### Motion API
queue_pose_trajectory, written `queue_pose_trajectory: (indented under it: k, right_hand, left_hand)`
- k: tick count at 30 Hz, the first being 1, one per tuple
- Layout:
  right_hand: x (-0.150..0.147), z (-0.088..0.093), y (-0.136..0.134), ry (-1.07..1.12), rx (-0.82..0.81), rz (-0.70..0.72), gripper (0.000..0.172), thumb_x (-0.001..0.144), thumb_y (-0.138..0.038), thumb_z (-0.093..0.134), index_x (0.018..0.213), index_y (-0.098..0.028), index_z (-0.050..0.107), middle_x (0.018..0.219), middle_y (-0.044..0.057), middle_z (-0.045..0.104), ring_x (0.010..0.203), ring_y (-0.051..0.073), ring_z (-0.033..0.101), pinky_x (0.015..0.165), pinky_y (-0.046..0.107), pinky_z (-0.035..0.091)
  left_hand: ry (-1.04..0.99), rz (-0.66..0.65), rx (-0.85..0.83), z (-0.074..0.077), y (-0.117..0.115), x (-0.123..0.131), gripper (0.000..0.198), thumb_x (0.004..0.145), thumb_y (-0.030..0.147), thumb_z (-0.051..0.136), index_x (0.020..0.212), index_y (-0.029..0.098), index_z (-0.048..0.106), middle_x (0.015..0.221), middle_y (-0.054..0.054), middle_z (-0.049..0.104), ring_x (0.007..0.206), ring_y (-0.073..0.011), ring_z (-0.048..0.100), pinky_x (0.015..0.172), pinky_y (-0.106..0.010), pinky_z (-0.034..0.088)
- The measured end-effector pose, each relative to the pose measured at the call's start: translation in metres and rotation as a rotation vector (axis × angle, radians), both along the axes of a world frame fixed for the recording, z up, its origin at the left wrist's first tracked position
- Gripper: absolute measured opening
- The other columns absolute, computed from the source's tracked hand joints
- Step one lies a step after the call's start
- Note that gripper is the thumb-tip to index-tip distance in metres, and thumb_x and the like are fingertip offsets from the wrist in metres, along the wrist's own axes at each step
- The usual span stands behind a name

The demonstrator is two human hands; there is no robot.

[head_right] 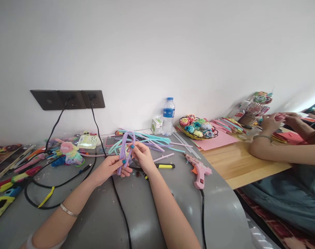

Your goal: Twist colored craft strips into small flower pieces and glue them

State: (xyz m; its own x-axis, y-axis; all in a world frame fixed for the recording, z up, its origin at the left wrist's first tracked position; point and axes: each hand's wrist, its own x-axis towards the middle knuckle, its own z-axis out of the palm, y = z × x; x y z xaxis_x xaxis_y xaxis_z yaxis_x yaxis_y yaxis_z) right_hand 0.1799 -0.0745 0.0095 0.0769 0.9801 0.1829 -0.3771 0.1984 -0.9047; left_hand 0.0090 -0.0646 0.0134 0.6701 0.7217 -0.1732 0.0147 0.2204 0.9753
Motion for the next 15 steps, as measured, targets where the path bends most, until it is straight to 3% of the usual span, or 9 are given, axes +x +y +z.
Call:
queue_pose_trajectory:
  k: [5, 15]
  right_hand:
    - [0.001, -0.004, 0.000, -0.025, 0.007, -0.036, 0.023, 0.073, -0.045, 0.076, 0.079, -0.022, 0.073, 0.066, -0.001, 0.060, 0.051, 0.009, 0.043, 0.047, 0.023, 0.037]
    - [0.001, -0.008, 0.000, -0.070, 0.030, -0.015, 0.018, 0.073, -0.041, 0.077, 0.077, -0.023, 0.076, 0.062, 0.000, 0.064, 0.050, 0.012, 0.052, 0.048, 0.025, 0.042]
  left_hand:
    - [0.024, -0.062, -0.015, 0.001, 0.000, 0.000, 0.051, 0.074, 0.060, 0.071, 0.087, 0.011, 0.066, 0.089, -0.020, 0.078, 0.078, -0.0275, 0.076, 0.067, -0.032, 0.055]
    - [0.040, -0.082, -0.045, 0.000, 0.000, 0.000, 0.053, 0.072, 0.057, 0.075, 0.096, 0.010, 0.068, 0.092, -0.020, 0.078, 0.080, -0.0273, 0.076, 0.066, -0.030, 0.055]
